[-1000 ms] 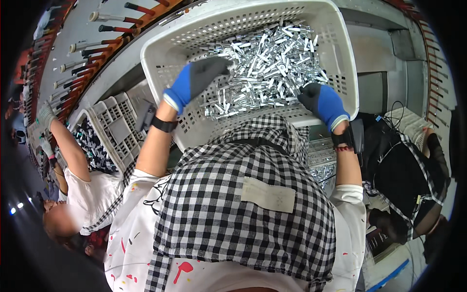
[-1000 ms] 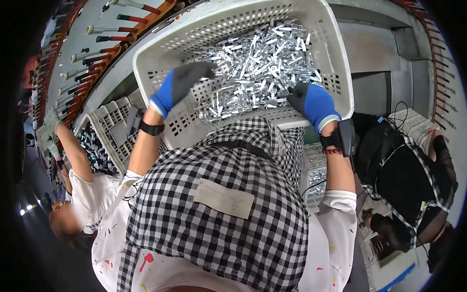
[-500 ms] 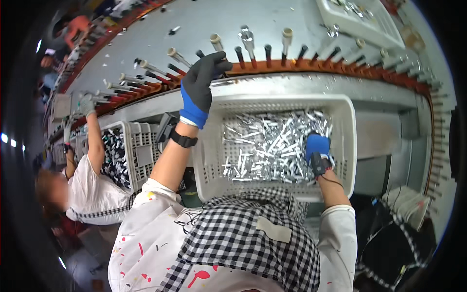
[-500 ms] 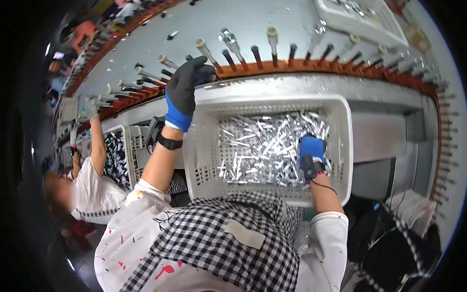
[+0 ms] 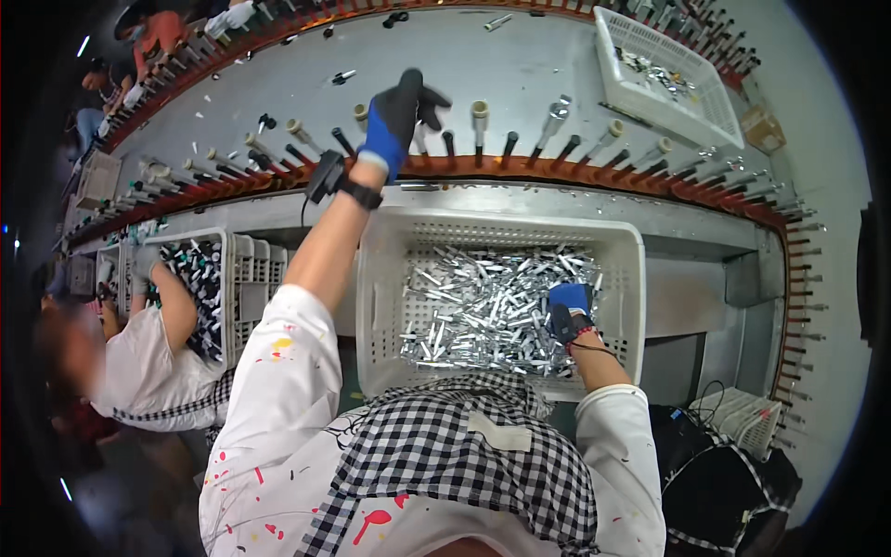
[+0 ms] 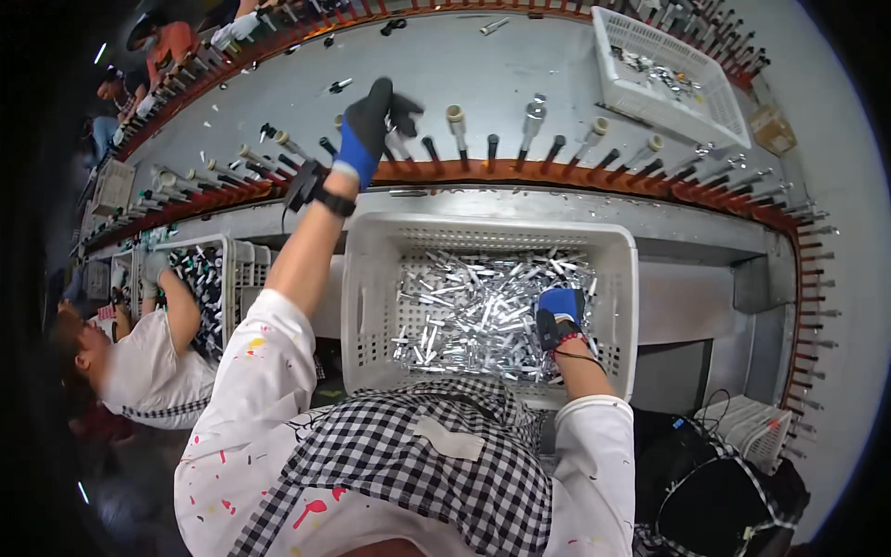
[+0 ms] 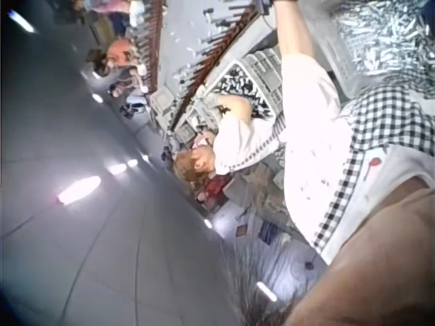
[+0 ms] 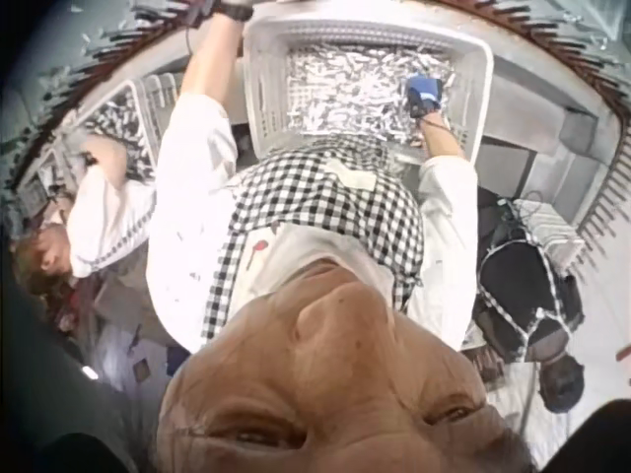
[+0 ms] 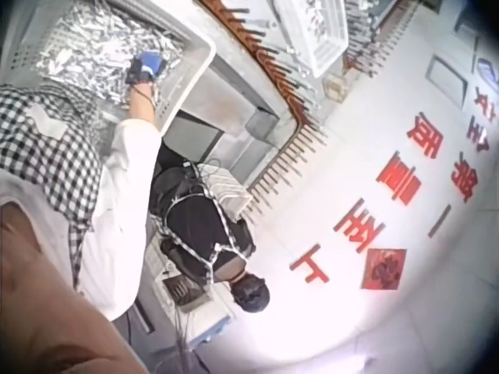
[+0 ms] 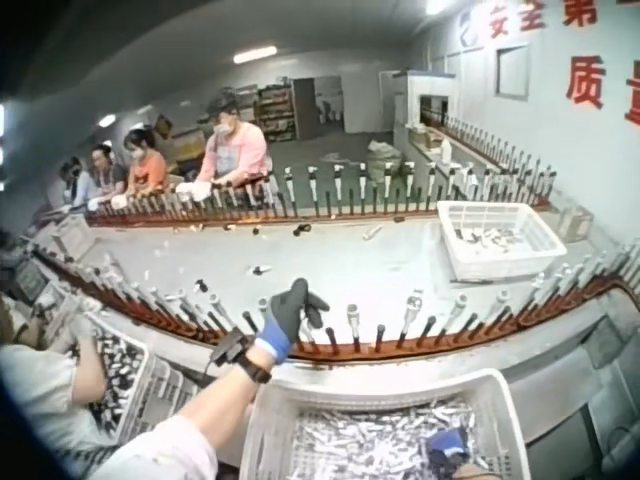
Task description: Manually picking up small silver components from a bin and placing them onto the rotating pegs of an automated assembly machine.
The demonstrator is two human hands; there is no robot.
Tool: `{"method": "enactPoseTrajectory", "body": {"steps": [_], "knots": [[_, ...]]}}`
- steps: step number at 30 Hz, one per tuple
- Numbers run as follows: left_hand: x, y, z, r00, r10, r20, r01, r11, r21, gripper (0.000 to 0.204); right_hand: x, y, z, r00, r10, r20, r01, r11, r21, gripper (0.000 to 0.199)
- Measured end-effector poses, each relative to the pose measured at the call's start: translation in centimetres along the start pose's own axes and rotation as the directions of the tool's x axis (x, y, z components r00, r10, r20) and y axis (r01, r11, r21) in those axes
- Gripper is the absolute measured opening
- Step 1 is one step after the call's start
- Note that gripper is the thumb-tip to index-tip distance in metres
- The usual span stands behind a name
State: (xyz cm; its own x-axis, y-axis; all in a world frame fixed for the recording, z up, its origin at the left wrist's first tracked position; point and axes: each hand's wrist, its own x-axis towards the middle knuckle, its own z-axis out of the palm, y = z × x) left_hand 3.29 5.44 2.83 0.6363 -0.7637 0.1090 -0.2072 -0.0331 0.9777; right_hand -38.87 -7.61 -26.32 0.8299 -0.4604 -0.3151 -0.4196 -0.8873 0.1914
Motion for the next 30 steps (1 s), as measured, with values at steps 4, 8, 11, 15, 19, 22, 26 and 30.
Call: {"method": "enactPoseTrajectory", "body": {"steps": [4,8,11,15,19,22,26,30], "knots": [[-10.8,1.3,2.4,0.875,0.472,0.111,-0.484,0.863,0.142,0.027,1.6,2.2,11.2,0.93,-0.067,-0.362,0.094,0.994,0.056,0.024],[-13.1,2.1,9.2,0.688,0.383,0.616,-0.523,0.851,0.055,0.033,13.0,-7.8,6.6,0.772,-0.314,-0.553,0.356,0.934,-0.032,0.023],[-9.3,1.7,9.3,0.969,0.235,-0.072,-0.243,0.961,-0.134,0.03,10.4,-10.9,8.7,0.673,-0.451,-0.587,0.498,0.862,-0.092,0.022],[-0.9,2.1,6.8,0.765,0.462,-0.45,-0.464,0.879,0.113,0.041,8.7,-7.8,6.3,0.643,-0.557,-0.526,0.561,0.81,-0.17,0.021],[0.5,1.3,6.2,0.995,-0.068,0.073,0.082,0.975,-0.206,0.048,7.4,-7.4,3.3,0.656,-0.571,-0.493,0.568,0.804,-0.175,0.021],[-3.3,1.4,8.1,0.905,0.414,-0.099,-0.368,0.878,0.305,0.043,3.3,-6.9,3.8,0.732,-0.492,-0.472,0.507,0.855,-0.105,0.02],[-12.6,2.5,6.4,0.847,0.305,0.436,-0.403,0.903,0.15,0.032,1.8,-4.7,0.3,0.896,-0.304,-0.322,0.35,0.932,0.095,0.02],[-15.9,-3.2,4.8,0.871,0.029,0.491,-0.062,0.997,0.052,0.038,-0.6,-2.0,-4.5,1.0,0.003,0.004,-0.004,0.965,0.263,0.019]]}}
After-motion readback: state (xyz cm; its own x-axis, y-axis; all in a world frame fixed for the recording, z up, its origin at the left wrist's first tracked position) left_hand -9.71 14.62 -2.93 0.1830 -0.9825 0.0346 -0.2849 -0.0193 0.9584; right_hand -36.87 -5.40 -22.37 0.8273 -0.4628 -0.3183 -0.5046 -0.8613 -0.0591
